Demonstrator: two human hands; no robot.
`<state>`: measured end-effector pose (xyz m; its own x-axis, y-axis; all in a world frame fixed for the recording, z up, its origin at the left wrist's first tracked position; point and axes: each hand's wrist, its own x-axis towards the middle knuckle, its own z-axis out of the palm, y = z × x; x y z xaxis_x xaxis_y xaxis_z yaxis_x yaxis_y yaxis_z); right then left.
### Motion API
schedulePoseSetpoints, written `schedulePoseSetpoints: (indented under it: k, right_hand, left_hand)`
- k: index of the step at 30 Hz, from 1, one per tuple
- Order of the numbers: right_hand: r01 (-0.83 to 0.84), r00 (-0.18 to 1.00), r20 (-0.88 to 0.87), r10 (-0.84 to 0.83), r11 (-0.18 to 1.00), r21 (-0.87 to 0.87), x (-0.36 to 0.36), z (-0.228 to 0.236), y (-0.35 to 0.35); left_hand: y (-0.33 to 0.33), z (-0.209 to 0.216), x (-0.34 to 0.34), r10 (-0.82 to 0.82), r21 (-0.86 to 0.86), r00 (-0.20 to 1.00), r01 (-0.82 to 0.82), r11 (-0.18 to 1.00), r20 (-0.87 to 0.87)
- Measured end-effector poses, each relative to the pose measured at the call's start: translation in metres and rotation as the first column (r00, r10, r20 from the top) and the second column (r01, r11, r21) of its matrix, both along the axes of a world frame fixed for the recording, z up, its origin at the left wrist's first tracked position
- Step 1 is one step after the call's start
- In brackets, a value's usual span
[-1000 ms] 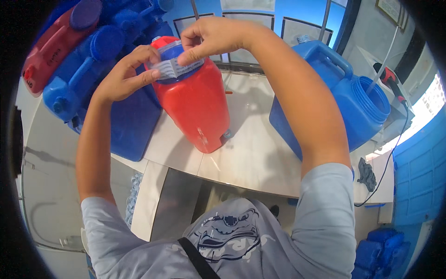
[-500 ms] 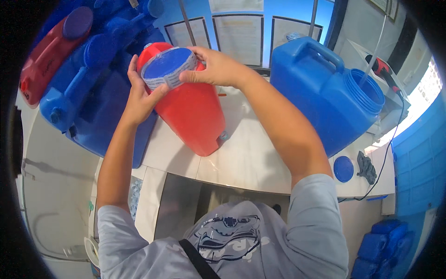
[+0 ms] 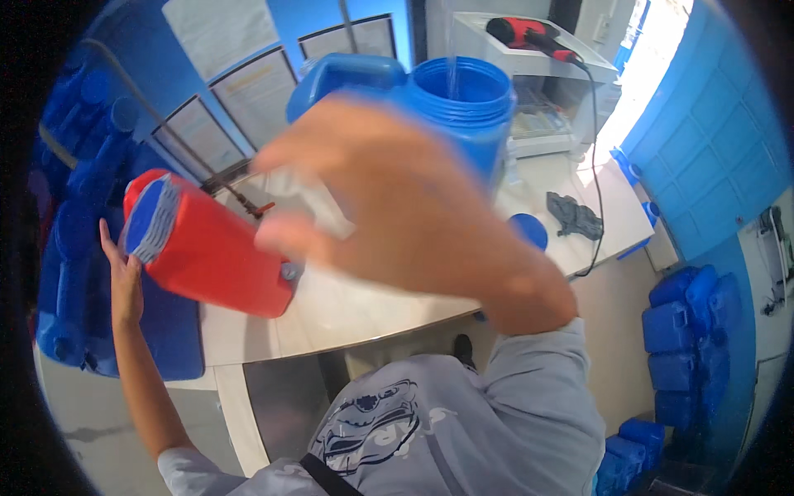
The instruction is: The person seals plastic jerrycans by applying a strip of sealant tape to the rim and using a heat gun to shrink and secure it. The person handles both red and blue containers, wiping the rims with a cloth and applying the sealant methodically to each unit.
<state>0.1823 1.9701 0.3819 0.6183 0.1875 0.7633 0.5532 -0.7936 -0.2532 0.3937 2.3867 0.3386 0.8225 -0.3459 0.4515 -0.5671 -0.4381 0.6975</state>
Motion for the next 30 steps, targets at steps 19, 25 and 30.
schedulePoseSetpoints:
  k: [19, 25, 30]
  right_hand:
    - [0.595, 0.299, -0.674, -0.675, 0.684, -0.422, 0.144, 0.009, -0.441]
    - [0.704, 0.557, -0.605, -0.569, 0.71, -0.019, 0.107, 0.013, -0.488]
    - [0.495, 0.866, -0.367, -0.338, 0.68, 0.541, 0.02, 0.026, -0.406]
  left_hand:
    - [-0.013, 0.022, -0.031, 0.236, 0.219, 0.972, -0.231, 0.948, 0.004]
    - [-0.05, 0.089, -0.041, 0.308, 0.409, 0.948, -0.25, 0.878, -0.082]
    - [-0.058, 0.126, -0.026, 0.253, 0.656, 0.965, -0.146, 0.741, -0.071]
